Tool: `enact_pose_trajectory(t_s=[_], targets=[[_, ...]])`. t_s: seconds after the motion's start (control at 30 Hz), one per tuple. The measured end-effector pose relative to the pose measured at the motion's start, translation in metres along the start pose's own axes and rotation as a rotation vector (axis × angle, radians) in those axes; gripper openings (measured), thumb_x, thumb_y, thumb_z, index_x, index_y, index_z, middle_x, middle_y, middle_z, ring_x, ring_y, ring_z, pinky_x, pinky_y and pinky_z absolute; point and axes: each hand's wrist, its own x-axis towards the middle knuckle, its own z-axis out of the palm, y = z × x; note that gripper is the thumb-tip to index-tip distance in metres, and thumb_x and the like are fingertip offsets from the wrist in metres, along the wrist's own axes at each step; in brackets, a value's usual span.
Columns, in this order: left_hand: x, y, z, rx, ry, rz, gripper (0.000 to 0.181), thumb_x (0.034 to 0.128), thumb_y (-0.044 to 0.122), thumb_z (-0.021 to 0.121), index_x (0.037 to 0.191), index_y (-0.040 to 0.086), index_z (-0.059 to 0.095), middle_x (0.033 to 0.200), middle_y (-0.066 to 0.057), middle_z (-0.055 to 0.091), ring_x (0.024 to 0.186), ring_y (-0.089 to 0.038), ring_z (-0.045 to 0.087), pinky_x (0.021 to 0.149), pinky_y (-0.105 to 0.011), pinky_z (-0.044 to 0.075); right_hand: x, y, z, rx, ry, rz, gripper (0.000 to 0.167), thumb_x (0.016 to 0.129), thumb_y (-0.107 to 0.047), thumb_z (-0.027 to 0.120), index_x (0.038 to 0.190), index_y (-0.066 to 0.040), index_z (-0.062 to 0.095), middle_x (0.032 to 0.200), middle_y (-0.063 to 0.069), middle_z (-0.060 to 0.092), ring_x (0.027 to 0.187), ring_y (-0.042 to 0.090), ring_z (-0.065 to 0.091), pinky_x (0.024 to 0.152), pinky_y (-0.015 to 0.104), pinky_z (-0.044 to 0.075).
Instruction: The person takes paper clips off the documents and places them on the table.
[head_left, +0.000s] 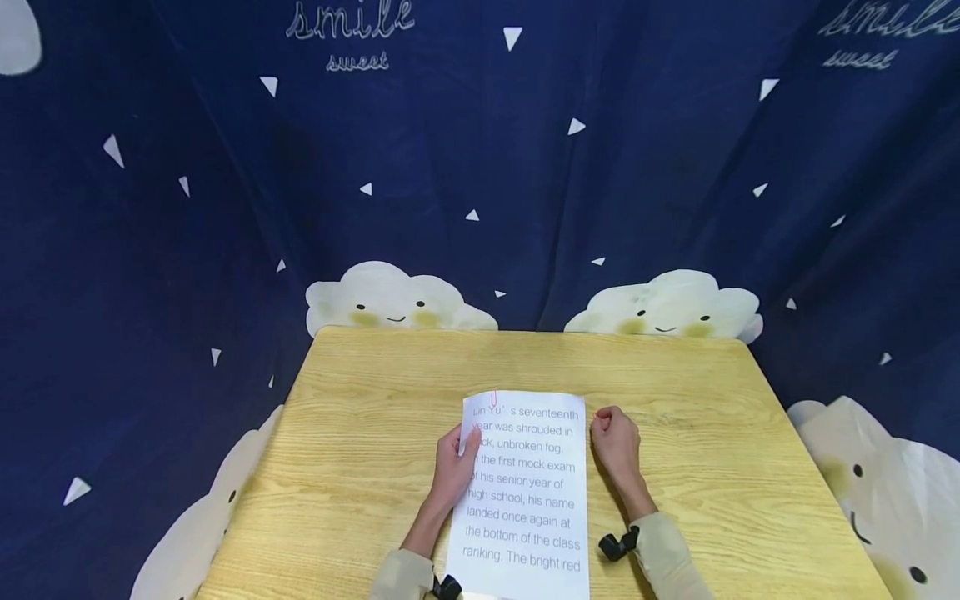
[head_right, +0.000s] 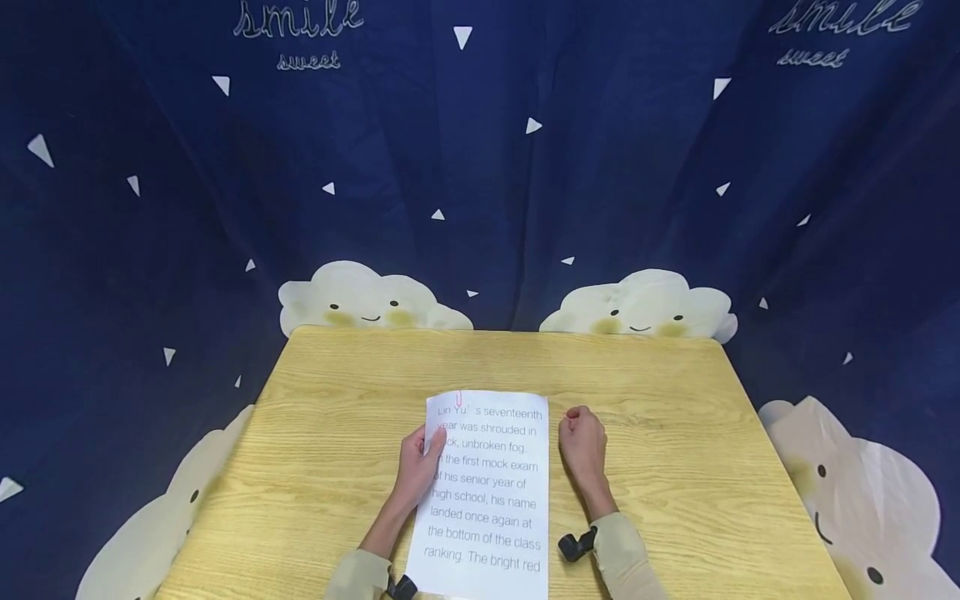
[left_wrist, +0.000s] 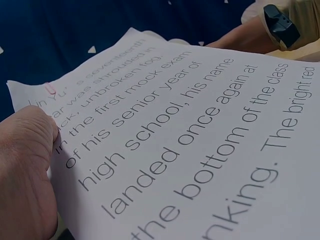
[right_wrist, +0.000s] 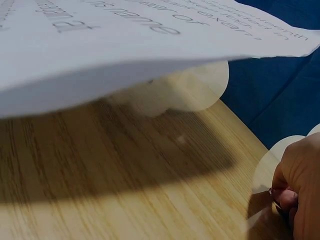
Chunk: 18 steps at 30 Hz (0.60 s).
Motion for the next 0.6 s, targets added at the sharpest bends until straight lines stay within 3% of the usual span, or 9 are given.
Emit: enact_pose_trajectory(t_s=[0.23,0.4,0.6], targets=[[0.000,0.003,0.001,-0.010,0.011,-0.005,0.034,0.1097,0.026,0.057,0.132,0.003,0.067,0.087,-0.021,0.073,0.061,-0.022,0.070,0.052,-0.027,0.056,-0.001,-0.001,-0.002,0.013,-0.016,0.002,0.021,0.099,-0.001,0.051,0.104,0.008,0.069,0.090,0.023,0.070,0.077,0.037,0.065,0.069,0.049,0.051],[0.000,0.004,0.002,-0.027,0.011,-0.016,0.035,0.1097,0.028,0.057,0.131,0.002,0.067,0.087,-0.021,0.074,0.060,-0.022,0.070,0.051,-0.028,0.056,-0.002,-0.005,-0.009,0.087,-0.032,0.050,0.026,0.100,0.000,0.046,0.111,0.007,0.068,0.100,0.025,0.070,0.079,0.032,0.062,0.067,0.039,0.049],[0.000,0.005,0.003,-0.028,0.006,-0.009,0.035,0.1105,0.029,0.055,0.132,0.004,0.067,0.087,-0.020,0.074,0.060,-0.022,0.071,0.051,-0.028,0.056,-0.003,-0.017,-0.018,0.253,0.074,0.048,0.026,0.099,0.002,0.048,0.109,0.003,0.072,0.092,0.021,0.072,0.081,0.031,0.064,0.069,0.021,0.045]])
